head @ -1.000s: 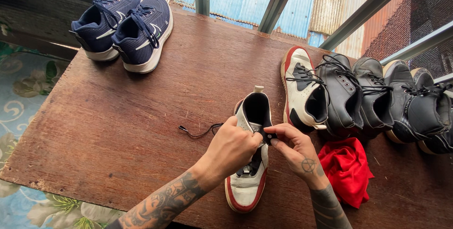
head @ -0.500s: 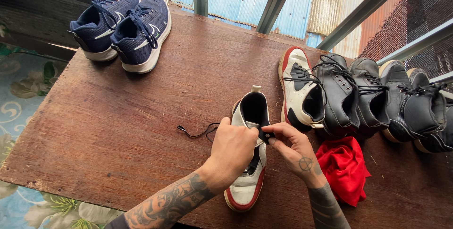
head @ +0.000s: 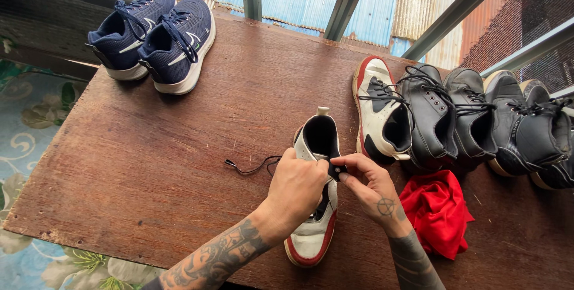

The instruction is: The person removes the black shoelace from a white and red sneaker on a wooden board, pulling the lace out through the eyelets one section at a time. After the lace is out, they pick up a red cloth and wipe the sneaker's upper and sole.

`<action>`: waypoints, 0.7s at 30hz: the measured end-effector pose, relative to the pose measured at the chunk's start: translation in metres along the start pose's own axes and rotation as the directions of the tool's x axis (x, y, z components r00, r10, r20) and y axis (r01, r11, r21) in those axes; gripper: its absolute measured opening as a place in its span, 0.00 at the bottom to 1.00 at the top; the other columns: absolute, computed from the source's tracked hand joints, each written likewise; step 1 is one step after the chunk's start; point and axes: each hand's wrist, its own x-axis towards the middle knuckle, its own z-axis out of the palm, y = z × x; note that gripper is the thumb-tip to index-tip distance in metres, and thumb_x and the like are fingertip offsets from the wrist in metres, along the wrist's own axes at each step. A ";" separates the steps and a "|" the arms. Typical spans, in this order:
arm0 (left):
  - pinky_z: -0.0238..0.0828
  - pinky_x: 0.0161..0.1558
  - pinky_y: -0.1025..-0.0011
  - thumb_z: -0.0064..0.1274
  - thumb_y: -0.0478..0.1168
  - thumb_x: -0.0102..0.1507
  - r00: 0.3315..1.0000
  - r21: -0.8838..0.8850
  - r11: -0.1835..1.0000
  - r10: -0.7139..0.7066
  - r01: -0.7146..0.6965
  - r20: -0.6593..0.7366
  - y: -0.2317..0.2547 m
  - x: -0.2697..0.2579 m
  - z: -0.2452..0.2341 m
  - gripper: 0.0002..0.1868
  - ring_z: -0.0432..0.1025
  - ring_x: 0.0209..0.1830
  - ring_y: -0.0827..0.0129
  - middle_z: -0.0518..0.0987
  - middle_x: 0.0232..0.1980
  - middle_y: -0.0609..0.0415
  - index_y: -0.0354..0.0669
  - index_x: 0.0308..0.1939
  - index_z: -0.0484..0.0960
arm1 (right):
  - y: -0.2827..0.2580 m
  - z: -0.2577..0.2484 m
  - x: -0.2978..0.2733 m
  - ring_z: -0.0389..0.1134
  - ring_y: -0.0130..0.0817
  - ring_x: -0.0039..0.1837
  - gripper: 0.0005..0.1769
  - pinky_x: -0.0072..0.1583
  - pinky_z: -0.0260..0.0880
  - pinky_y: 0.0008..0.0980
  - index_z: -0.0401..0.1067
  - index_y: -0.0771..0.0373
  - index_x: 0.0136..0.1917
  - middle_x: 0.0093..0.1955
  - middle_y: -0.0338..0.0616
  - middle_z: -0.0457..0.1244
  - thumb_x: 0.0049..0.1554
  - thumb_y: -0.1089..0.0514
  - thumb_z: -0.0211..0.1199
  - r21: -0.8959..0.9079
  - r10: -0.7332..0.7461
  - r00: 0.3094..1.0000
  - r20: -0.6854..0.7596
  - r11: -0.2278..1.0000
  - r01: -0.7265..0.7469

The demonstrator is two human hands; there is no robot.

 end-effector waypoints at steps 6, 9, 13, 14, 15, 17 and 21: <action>0.64 0.47 0.62 0.53 0.32 0.56 0.994 -0.001 0.999 0.033 -0.033 -0.103 0.005 0.000 0.006 0.03 0.76 0.25 0.57 0.80 0.24 0.49 0.44 0.30 0.77 | 0.007 0.006 -0.004 0.68 0.27 0.57 0.19 0.60 0.70 0.28 0.68 0.68 0.63 0.54 0.42 0.67 0.58 0.70 0.60 0.102 -0.034 0.997 -0.073 0.994 0.042; 0.63 0.44 0.61 0.52 0.32 0.55 0.999 -0.036 0.999 0.018 -0.020 -0.052 0.002 0.000 0.001 0.02 0.76 0.25 0.56 0.80 0.23 0.49 0.43 0.31 0.78 | 0.010 0.006 -0.004 0.69 0.28 0.59 0.20 0.62 0.70 0.29 0.66 0.68 0.64 0.56 0.43 0.67 0.58 0.70 0.60 0.199 -0.058 0.996 -0.073 0.977 0.072; 0.62 0.42 0.61 0.51 0.33 0.59 0.998 -0.081 0.997 -0.014 0.019 0.059 0.000 0.000 -0.009 0.02 0.74 0.21 0.55 0.79 0.21 0.48 0.41 0.33 0.79 | 0.009 0.007 -0.008 0.71 0.31 0.55 0.17 0.59 0.72 0.31 0.67 0.69 0.63 0.54 0.47 0.69 0.60 0.65 0.59 0.253 -0.004 0.998 -0.061 0.967 0.019; 0.61 0.42 0.61 0.51 0.33 0.59 0.999 -0.092 0.996 -0.009 0.012 0.034 0.000 0.002 -0.010 0.03 0.74 0.22 0.55 0.79 0.21 0.48 0.42 0.33 0.80 | 0.009 0.008 -0.009 0.71 0.31 0.55 0.16 0.59 0.73 0.31 0.69 0.70 0.62 0.53 0.47 0.70 0.61 0.63 0.57 0.239 0.022 0.998 -0.060 0.971 -0.008; 0.61 0.42 0.61 0.50 0.33 0.60 1.000 -0.104 0.995 -0.006 0.007 0.013 0.002 0.002 -0.009 0.04 0.74 0.22 0.55 0.79 0.20 0.48 0.42 0.34 0.81 | 0.008 0.010 -0.011 0.72 0.31 0.54 0.15 0.58 0.73 0.31 0.71 0.70 0.61 0.52 0.46 0.70 0.62 0.61 0.55 0.226 0.054 0.997 -0.058 0.973 -0.039; 0.61 0.41 0.60 0.50 0.34 0.61 1.000 -0.120 0.993 -0.015 0.014 -0.007 0.003 0.002 -0.007 0.05 0.73 0.22 0.56 0.79 0.21 0.48 0.43 0.35 0.82 | 0.008 0.013 -0.016 0.72 0.31 0.53 0.17 0.57 0.73 0.30 0.74 0.70 0.59 0.51 0.45 0.71 0.64 0.58 0.52 0.171 0.077 0.994 -0.072 0.983 -0.064; 0.60 0.40 0.61 0.51 0.37 0.62 0.999 -0.145 0.989 -0.030 0.025 -0.034 0.000 0.000 -0.004 0.07 0.74 0.23 0.57 0.81 0.24 0.48 0.43 0.35 0.85 | 0.004 0.020 -0.021 0.72 0.30 0.49 0.17 0.54 0.73 0.28 0.76 0.67 0.57 0.47 0.43 0.72 0.63 0.59 0.51 -0.026 0.022 0.987 -0.159 0.999 -0.027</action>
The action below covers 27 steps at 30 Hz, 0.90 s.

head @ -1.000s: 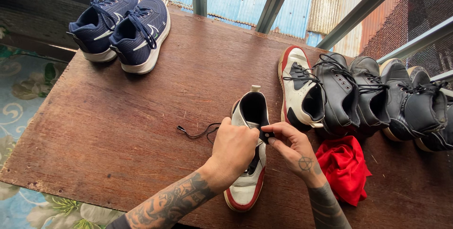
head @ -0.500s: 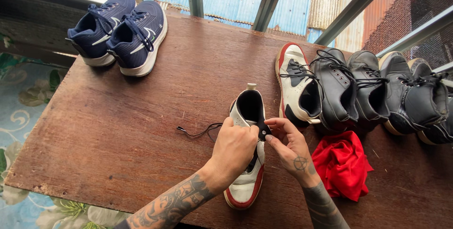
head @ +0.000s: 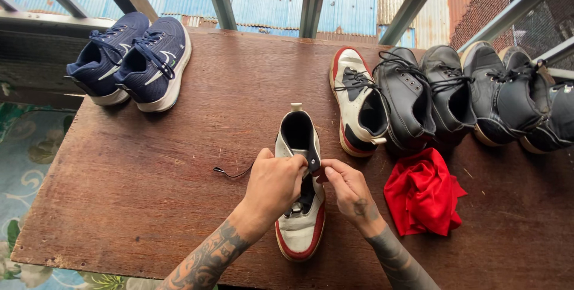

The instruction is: The person removes the black shoelace from a white and red sneaker on a wooden board, pulling the lace out through the eyelets one section at a time. After the lace is out, they pick up a red cloth and wipe the sneaker's upper and sole.

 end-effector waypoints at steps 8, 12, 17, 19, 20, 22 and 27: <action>0.59 0.42 0.61 0.53 0.41 0.64 0.999 -0.038 0.999 -0.034 0.035 0.014 -0.001 0.001 -0.002 0.07 0.73 0.24 0.56 0.82 0.26 0.49 0.46 0.36 0.85 | -0.017 0.009 0.000 0.73 0.33 0.45 0.06 0.47 0.73 0.30 0.75 0.66 0.48 0.45 0.45 0.70 0.58 0.63 0.62 -0.407 -0.412 0.910 -0.045 0.839 0.360; 0.54 0.48 0.59 0.53 0.43 0.63 0.999 -0.062 0.997 -0.037 0.039 0.024 0.000 0.000 -0.009 0.09 0.74 0.31 0.60 0.81 0.28 0.50 0.46 0.44 0.84 | -0.007 0.003 0.003 0.72 0.40 0.41 0.07 0.44 0.72 0.35 0.75 0.63 0.48 0.41 0.49 0.70 0.59 0.61 0.59 -0.299 -0.104 0.988 -0.113 0.952 0.066; 0.49 0.52 0.60 0.53 0.49 0.64 1.000 -0.137 0.991 -0.002 0.005 0.020 -0.016 0.003 -0.023 0.15 0.73 0.38 0.68 0.82 0.36 0.56 0.49 0.50 0.83 | 0.013 -0.038 0.005 0.71 0.40 0.57 0.08 0.63 0.68 0.39 0.68 0.62 0.47 0.56 0.57 0.70 0.64 0.58 0.49 0.626 -0.002 0.988 -0.153 0.774 0.098; 0.49 0.53 0.62 0.48 0.48 0.68 0.998 -0.212 0.976 -0.025 0.038 0.065 -0.025 0.003 -0.027 0.13 0.73 0.40 0.71 0.82 0.39 0.58 0.52 0.51 0.84 | 0.018 -0.066 0.005 0.71 0.43 0.55 0.09 0.62 0.69 0.44 0.65 0.61 0.45 0.53 0.53 0.68 0.62 0.56 0.48 0.853 0.191 0.965 -0.179 0.518 0.056; 0.49 0.54 0.63 0.47 0.47 0.69 0.996 -0.210 0.977 -0.022 0.039 0.086 -0.029 0.003 -0.028 0.14 0.73 0.40 0.71 0.82 0.39 0.58 0.51 0.52 0.83 | 0.018 -0.081 0.005 0.70 0.42 0.52 0.10 0.61 0.70 0.44 0.63 0.62 0.46 0.49 0.47 0.67 0.63 0.55 0.46 0.876 0.251 0.941 -0.227 0.474 0.085; 0.49 0.56 0.64 0.43 0.46 0.70 0.992 -0.205 0.978 -0.010 0.035 0.125 -0.035 0.005 -0.028 0.15 0.71 0.41 0.70 0.80 0.39 0.58 0.51 0.54 0.83 | 0.016 -0.103 0.003 0.61 0.34 0.44 0.06 0.52 0.66 0.36 0.63 0.63 0.52 0.43 0.44 0.61 0.72 0.62 0.48 0.974 -0.094 0.976 -0.198 0.092 0.206; 0.55 0.58 0.65 0.41 0.43 0.70 0.992 -0.362 0.931 -0.008 0.053 0.123 -0.040 0.000 -0.026 0.17 0.71 0.46 0.68 0.79 0.44 0.55 0.46 0.61 0.78 | 0.001 -0.072 -0.001 0.49 0.24 0.32 0.07 0.34 0.51 0.27 0.64 0.62 0.53 0.35 0.35 0.56 0.61 0.62 0.55 0.046 -0.311 0.861 -0.402 0.932 0.359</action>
